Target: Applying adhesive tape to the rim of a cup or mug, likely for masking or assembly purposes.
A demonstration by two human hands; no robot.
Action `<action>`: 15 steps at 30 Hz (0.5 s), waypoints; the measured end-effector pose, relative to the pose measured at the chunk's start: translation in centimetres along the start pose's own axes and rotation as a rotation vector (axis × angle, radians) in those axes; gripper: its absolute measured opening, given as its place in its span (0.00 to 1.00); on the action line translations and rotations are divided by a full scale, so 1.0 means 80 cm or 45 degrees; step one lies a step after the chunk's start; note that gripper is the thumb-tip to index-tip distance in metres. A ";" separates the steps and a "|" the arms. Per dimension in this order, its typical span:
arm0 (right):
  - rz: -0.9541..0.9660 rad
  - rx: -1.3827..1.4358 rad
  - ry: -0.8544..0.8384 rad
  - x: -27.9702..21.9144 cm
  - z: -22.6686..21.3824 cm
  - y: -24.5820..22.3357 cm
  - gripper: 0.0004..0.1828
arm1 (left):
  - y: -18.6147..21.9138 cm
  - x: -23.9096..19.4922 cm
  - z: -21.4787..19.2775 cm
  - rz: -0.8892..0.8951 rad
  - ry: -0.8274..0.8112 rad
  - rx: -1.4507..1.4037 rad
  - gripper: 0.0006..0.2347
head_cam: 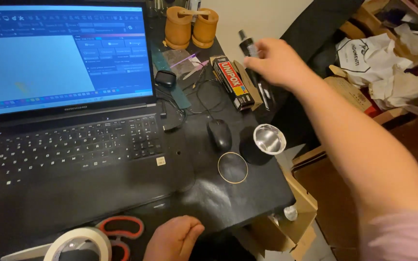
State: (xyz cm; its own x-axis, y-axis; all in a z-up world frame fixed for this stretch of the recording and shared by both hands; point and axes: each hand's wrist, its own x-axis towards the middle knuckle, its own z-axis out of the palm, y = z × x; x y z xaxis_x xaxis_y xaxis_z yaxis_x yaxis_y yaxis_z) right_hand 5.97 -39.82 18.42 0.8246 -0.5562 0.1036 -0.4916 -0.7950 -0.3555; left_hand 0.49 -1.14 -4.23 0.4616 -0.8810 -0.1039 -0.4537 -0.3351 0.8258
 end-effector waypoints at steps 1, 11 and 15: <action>0.002 -0.001 -0.003 0.024 0.020 0.009 0.17 | -0.008 -0.002 0.005 -0.001 -0.002 -0.002 0.10; 0.260 -0.212 -0.235 0.107 0.117 0.049 0.24 | -0.075 0.011 0.045 -0.278 -0.633 0.403 0.33; 0.269 -0.175 -0.257 0.108 0.128 0.054 0.25 | -0.034 0.031 0.018 -0.437 -0.905 0.443 0.30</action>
State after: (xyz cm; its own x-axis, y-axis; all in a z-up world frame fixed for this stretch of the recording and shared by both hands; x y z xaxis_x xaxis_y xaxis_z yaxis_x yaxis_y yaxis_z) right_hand 13.84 -45.61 8.23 0.7325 -0.6641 -0.1500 -0.6796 -0.7000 -0.2194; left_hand 1.80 -2.92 -7.57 0.0819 -0.6732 -0.7349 -0.6379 -0.6019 0.4803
